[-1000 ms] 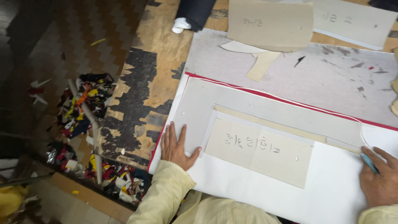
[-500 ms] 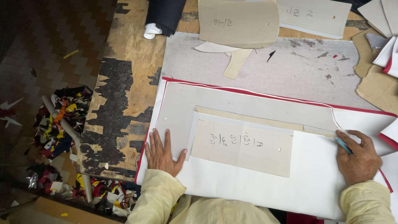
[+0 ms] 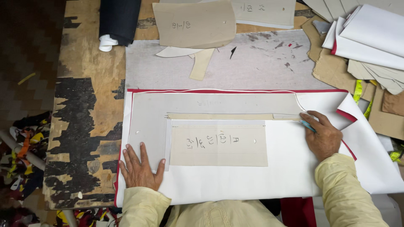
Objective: The person places a paper pattern on a large white fabric sheet and uses a rotary cutter to cut along the pattern's edges. They reposition the pattern and cut additional pieces, then remove the cut fabric sections and place the pattern on a new area to continue cutting.
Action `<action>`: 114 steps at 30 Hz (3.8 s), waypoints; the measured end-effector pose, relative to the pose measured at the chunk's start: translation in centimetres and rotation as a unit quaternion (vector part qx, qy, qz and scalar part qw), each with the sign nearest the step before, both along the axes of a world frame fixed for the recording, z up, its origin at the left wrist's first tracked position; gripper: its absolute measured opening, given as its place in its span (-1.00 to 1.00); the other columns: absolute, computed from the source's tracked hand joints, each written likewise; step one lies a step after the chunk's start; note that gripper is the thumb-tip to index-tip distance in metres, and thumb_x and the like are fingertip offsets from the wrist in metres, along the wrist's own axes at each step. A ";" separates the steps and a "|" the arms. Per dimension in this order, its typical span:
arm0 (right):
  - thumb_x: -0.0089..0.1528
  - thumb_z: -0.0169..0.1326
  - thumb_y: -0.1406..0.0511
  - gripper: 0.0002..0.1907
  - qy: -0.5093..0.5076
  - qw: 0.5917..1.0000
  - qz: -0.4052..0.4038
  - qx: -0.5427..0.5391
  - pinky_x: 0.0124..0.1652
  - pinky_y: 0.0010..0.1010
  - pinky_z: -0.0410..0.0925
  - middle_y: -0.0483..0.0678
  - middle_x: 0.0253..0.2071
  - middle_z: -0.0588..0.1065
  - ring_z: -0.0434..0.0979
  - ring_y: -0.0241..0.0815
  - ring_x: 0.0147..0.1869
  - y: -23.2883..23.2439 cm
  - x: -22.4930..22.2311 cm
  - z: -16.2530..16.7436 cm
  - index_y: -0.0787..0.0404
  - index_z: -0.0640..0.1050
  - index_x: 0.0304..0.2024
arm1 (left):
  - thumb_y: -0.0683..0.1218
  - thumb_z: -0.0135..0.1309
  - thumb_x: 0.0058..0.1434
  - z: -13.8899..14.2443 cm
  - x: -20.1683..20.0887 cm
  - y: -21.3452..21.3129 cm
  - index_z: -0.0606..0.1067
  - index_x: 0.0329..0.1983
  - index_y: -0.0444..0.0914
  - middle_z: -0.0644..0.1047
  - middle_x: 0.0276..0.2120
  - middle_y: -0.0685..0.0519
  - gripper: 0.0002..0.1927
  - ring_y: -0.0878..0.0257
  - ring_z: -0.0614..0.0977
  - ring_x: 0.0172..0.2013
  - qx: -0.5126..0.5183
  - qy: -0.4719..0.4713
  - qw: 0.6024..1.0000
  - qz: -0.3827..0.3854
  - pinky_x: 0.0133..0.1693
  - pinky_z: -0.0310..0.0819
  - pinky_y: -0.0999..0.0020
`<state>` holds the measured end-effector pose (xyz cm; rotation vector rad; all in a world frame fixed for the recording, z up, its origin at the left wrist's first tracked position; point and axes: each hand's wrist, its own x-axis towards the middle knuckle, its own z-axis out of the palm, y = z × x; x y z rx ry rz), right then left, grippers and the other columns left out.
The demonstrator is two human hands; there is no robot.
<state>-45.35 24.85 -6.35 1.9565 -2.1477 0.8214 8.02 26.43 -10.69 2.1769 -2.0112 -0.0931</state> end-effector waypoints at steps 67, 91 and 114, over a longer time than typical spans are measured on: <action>0.07 0.12 0.45 -0.65 -0.003 0.942 0.316 0.116 0.00 -0.26 0.53 -0.04 0.16 0.57 0.61 -0.02 0.19 -4.8 31.6 1.8 0.15 0.62 -0.08 | 0.20 0.60 -0.37 8.3 2.6 -21.6 -0.19 0.53 0.39 -0.28 0.56 0.12 0.51 -0.21 -0.26 0.51 0.352 -0.147 0.850 -0.363 0.24 0.34 -0.21; -0.01 0.17 0.61 -0.55 -0.070 0.943 0.281 0.164 -0.32 -0.34 0.54 0.03 -0.37 0.52 0.57 -0.08 -0.31 -14.4 35.8 -2.3 0.22 0.69 -0.09 | 0.25 0.58 -0.34 8.5 1.8 -21.8 -0.19 0.53 0.41 -0.29 0.56 0.13 0.48 -0.22 -0.31 0.50 0.359 -0.169 0.845 -0.359 0.22 0.39 -0.12; -0.10 0.05 0.65 -0.51 -0.034 0.947 0.280 0.156 -0.07 -0.28 0.54 0.18 -0.15 0.58 0.58 0.08 0.01 -12.9 24.7 -0.8 0.39 0.66 -0.12 | 0.21 0.55 -0.21 10.3 -2.5 -22.1 -0.28 0.51 0.47 -0.42 0.56 0.23 0.45 -0.10 -0.41 0.52 0.432 -0.199 0.826 -0.303 0.26 0.31 -0.29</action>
